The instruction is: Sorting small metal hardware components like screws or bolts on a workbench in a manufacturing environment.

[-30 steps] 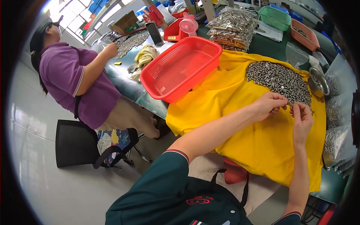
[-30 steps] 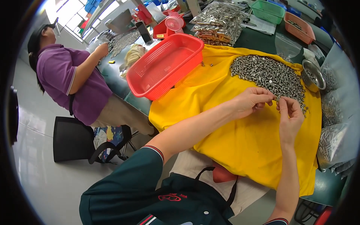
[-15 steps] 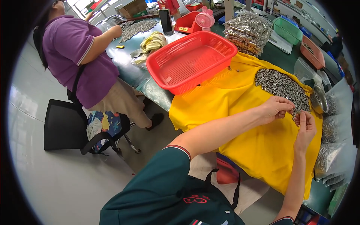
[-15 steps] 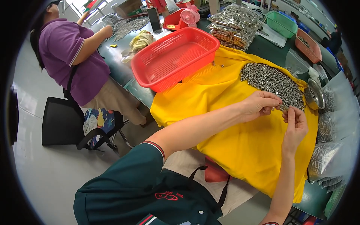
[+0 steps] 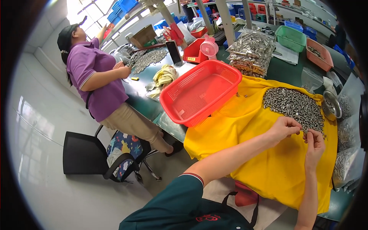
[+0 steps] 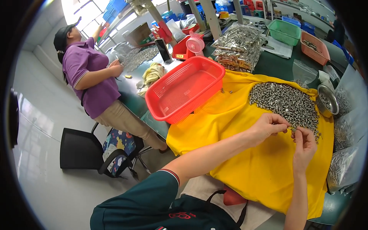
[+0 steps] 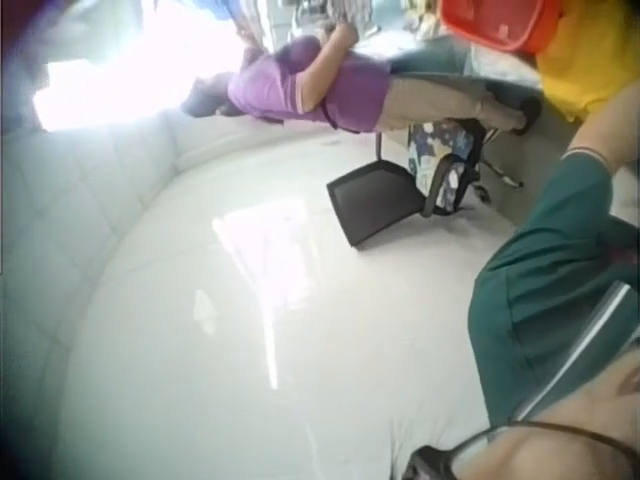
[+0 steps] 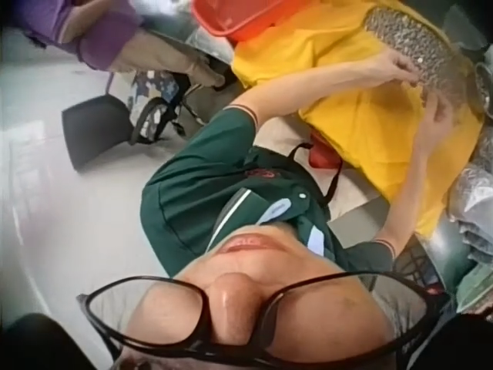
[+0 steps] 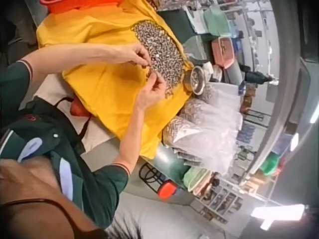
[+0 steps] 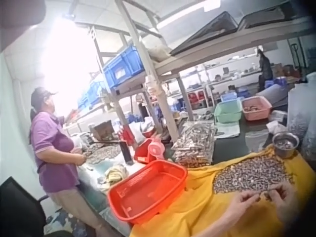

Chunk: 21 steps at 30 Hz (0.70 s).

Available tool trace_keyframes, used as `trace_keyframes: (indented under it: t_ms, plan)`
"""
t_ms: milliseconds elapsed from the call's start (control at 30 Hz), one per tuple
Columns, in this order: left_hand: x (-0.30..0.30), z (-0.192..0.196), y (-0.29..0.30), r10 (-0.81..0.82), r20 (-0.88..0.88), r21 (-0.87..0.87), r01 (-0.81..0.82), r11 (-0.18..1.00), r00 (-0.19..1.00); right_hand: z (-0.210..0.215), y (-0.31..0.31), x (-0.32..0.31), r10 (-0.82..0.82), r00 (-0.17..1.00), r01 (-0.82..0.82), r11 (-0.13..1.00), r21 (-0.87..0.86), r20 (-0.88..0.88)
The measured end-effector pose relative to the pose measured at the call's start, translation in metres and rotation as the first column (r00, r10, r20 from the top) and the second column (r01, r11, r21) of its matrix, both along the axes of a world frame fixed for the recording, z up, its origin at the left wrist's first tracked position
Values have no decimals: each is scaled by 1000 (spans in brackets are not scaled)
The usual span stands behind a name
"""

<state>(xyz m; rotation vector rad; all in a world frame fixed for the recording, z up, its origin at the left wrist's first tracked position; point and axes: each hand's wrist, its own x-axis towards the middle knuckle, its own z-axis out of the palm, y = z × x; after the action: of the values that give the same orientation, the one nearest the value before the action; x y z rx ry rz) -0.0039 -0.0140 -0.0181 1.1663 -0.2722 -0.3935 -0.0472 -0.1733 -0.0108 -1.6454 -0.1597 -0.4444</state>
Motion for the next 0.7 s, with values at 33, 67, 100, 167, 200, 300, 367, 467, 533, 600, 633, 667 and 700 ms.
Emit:
trace_keyframes:
  t_ms: [33,67,100,167,200,300,367,467,533,600,633,667,700]
  plan:
    - [0,2,0,-12,3,5,12,1000,1000,0,-1,-1,17,1000,-17,1000,14,-4]
    - [-1,3,-1,-21,4,24,21,999,1000,0,-3,-3,34,999,-33,999,25,-9]
    - [-3,3,-2,-30,3,40,30,999,1000,-1,-4,-5,20,1000,-20,1000,24,-10]
    - [-4,2,-3,-39,-1,36,39,999,999,-2,-3,-7,9,1000,-9,1000,21,-20]
    - [-4,0,-4,-44,-5,28,44,999,999,-2,-3,-6,5,1000,-4,1000,27,-24]
    - [2,1,2,-111,62,142,102,985,992,4,1,-5,-38,999,39,999,27,-36]
    - [4,7,10,-122,97,361,79,929,988,10,7,-3,-83,997,83,992,90,-7]
    - [2,16,16,-106,-141,144,126,982,984,11,10,2,-133,989,123,982,144,61]
    - [3,20,16,-153,-209,22,161,987,966,8,14,0,-125,982,115,990,75,144]
    - [3,16,10,-218,-276,-104,197,975,936,9,10,-3,-99,979,95,995,33,178]
    - [2,14,9,-235,-277,-107,213,971,932,7,8,-4,-83,980,83,996,10,181]
    - [1,13,8,-268,-297,-197,215,957,917,8,7,-5,-97,979,97,995,8,180]
    - [1,12,6,-299,-314,-283,212,935,901,9,5,-6,-91,979,90,996,12,183]
